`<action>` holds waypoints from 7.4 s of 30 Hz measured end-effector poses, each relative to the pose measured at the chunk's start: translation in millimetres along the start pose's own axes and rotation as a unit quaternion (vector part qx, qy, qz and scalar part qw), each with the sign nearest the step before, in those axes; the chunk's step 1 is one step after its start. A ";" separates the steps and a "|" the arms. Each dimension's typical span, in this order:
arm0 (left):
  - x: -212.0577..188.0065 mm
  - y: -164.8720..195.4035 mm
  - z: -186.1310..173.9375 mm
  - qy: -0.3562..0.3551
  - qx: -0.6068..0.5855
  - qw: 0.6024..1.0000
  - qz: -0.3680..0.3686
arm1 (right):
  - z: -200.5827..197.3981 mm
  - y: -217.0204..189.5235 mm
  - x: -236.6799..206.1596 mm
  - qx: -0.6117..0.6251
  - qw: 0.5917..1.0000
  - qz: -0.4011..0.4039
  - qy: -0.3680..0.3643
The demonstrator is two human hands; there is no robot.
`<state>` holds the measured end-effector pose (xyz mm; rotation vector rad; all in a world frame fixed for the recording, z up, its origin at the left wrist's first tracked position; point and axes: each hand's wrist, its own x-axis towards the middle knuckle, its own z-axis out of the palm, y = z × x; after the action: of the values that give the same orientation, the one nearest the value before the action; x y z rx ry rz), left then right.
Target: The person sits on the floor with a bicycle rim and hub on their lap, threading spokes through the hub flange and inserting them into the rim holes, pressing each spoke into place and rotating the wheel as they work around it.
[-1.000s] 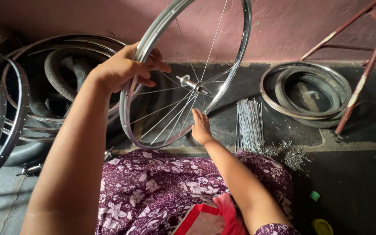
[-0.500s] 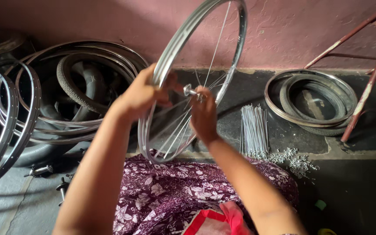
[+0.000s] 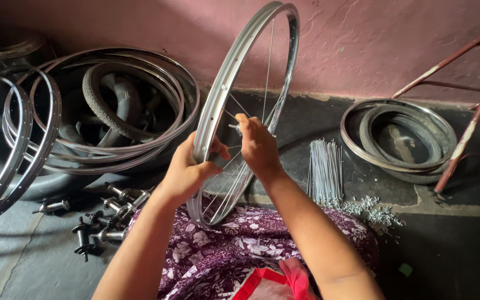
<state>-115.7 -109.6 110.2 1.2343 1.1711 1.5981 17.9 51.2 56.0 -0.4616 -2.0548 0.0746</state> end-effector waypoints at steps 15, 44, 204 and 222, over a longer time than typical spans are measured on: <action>-21.7 -22.8 5.2 0.007 -0.005 1.000 0.024 | -12.8 -6.6 -8.5 -0.041 0.998 -0.044 0.018; -80.9 -145.1 21.9 -0.003 0.083 0.967 0.240 | -6.5 43.2 -31.2 0.636 0.713 0.286 -0.073; 53.9 -93.6 89.6 -0.276 -0.273 0.921 0.026 | -184.4 -14.1 -176.5 0.294 0.854 0.429 -0.011; 44.7 -98.4 96.5 -0.214 -0.295 0.931 -0.005 | -168.0 -98.4 -39.0 -0.125 0.989 0.008 0.073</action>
<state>-26.9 -22.1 36.4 1.0824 0.3751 1.4223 149.0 -76.5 133.0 -0.6183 -1.9238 -0.2044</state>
